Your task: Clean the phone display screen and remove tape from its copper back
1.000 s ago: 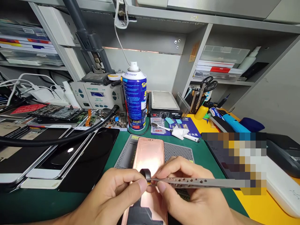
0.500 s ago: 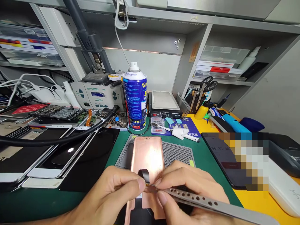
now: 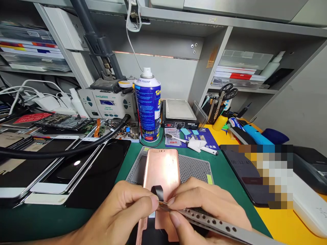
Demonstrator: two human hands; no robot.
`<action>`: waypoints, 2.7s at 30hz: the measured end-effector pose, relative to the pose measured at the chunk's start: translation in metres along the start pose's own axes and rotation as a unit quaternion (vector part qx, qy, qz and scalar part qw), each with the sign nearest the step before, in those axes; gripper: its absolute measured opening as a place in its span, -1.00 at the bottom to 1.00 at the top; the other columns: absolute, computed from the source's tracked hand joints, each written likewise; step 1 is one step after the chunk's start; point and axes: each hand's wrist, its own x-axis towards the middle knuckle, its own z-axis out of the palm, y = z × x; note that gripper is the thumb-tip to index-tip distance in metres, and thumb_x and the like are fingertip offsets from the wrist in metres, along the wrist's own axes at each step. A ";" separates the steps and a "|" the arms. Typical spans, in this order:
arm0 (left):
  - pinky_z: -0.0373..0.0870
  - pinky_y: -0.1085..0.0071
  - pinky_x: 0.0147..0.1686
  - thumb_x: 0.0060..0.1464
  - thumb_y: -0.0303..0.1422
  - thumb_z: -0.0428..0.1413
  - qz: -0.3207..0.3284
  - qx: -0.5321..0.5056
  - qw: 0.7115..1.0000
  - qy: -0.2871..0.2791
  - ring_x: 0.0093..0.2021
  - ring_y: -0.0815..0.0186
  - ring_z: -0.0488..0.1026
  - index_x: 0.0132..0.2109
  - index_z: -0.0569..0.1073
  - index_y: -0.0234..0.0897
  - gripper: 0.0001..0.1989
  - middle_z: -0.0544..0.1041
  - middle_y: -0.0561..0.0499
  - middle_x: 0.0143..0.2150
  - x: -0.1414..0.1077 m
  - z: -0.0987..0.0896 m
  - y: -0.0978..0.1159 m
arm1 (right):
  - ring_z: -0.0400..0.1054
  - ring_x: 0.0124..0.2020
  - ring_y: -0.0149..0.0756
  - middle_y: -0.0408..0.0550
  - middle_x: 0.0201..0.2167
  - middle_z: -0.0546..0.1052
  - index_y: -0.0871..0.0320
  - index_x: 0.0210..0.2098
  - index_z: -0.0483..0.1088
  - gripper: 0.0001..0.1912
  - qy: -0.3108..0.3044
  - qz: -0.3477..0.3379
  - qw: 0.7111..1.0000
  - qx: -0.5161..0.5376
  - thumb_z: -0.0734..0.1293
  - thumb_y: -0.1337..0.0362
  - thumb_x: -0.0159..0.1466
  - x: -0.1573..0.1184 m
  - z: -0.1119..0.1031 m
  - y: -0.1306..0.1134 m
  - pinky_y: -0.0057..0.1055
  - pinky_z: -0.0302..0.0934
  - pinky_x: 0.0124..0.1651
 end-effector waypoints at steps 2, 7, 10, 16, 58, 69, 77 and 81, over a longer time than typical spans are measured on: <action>0.07 0.45 -0.62 0.11 -0.14 -0.07 -0.004 -0.003 1.000 0.007 -0.61 0.39 0.23 -0.62 0.18 -0.19 -0.61 0.20 0.14 -0.67 0.000 -0.001 0.001 | 0.57 -0.46 -0.28 -0.10 -0.48 0.63 0.06 -0.34 0.57 -0.86 -0.017 -0.014 0.999 0.035 0.45 0.43 0.13 0.000 -0.002 0.001 -0.54 0.49 -0.39; 0.11 0.45 -0.61 0.07 -0.15 -0.01 -0.031 -0.013 0.999 0.031 -0.60 0.37 0.26 -0.61 0.28 -0.20 -0.64 0.22 0.14 -0.68 -0.003 0.000 0.002 | 0.58 -0.42 -0.32 -0.17 -0.43 0.64 0.02 -0.29 0.56 -0.71 -0.036 -0.011 0.997 0.062 0.45 0.52 0.06 -0.001 -0.005 0.002 -0.58 0.49 -0.31; 0.12 0.45 -0.61 0.08 -0.15 0.01 -0.033 -0.018 0.999 0.031 -0.60 0.36 0.27 -0.60 0.34 -0.21 -0.63 0.25 0.13 -0.68 -0.003 0.001 0.001 | 0.58 -0.43 -0.32 -0.17 -0.44 0.65 0.01 -0.30 0.56 -0.72 -0.037 -0.006 0.997 0.062 0.45 0.51 0.07 0.000 -0.006 0.001 -0.58 0.49 -0.32; 0.09 0.45 -0.59 0.12 -0.17 -0.03 -0.017 -0.003 0.999 0.031 -0.57 0.38 0.22 -0.60 0.29 -0.21 -0.62 0.23 0.13 -0.65 -0.001 0.002 -0.002 | 0.58 -0.42 -0.32 -0.16 -0.43 0.64 0.03 -0.32 0.55 -0.71 -0.049 0.002 0.997 0.062 0.43 0.55 0.07 0.000 -0.006 -0.002 -0.57 0.49 -0.33; 0.03 0.44 -0.51 0.13 -0.27 -0.07 0.022 -0.021 0.999 -0.042 -0.50 0.41 0.08 -0.58 0.21 -0.22 -0.67 0.12 0.17 -0.60 0.001 0.003 0.009 | 0.57 -0.46 -0.34 -0.12 -0.48 0.63 0.09 -0.39 0.53 -0.78 -0.050 0.023 0.997 0.046 0.36 0.54 0.10 0.010 -0.007 -0.008 -0.57 0.49 -0.39; 0.19 0.47 -0.43 0.03 -0.23 0.01 -0.005 -0.006 1.000 0.005 -0.43 0.37 0.24 -0.57 0.30 -0.24 -0.72 0.27 0.14 -0.53 0.001 0.003 0.010 | 0.58 -0.41 -0.36 -0.18 -0.46 0.63 0.08 -0.41 0.51 -0.77 -0.054 0.057 0.995 0.055 0.38 0.55 0.09 0.007 -0.004 -0.006 -0.61 0.48 -0.33; 0.20 0.46 -0.41 0.03 -0.25 -0.04 0.027 0.000 1.000 0.012 -0.41 0.36 0.24 -0.60 0.21 -0.22 -0.71 0.21 0.13 -0.53 -0.002 0.006 0.009 | 0.58 -0.40 -0.36 -0.18 -0.47 0.62 0.08 -0.42 0.51 -0.79 -0.066 0.057 0.995 0.054 0.38 0.54 0.11 0.007 -0.006 -0.006 -0.59 0.49 -0.32; 0.20 0.47 -0.41 0.02 -0.26 -0.04 0.032 0.004 0.999 -0.006 -0.42 0.37 0.25 -0.59 0.22 -0.22 -0.72 0.23 0.13 -0.54 -0.001 0.003 0.012 | 0.58 -0.39 -0.37 -0.18 -0.46 0.63 0.08 -0.41 0.52 -0.79 -0.071 0.059 0.995 0.050 0.38 0.53 0.11 0.007 -0.008 -0.006 -0.61 0.49 -0.29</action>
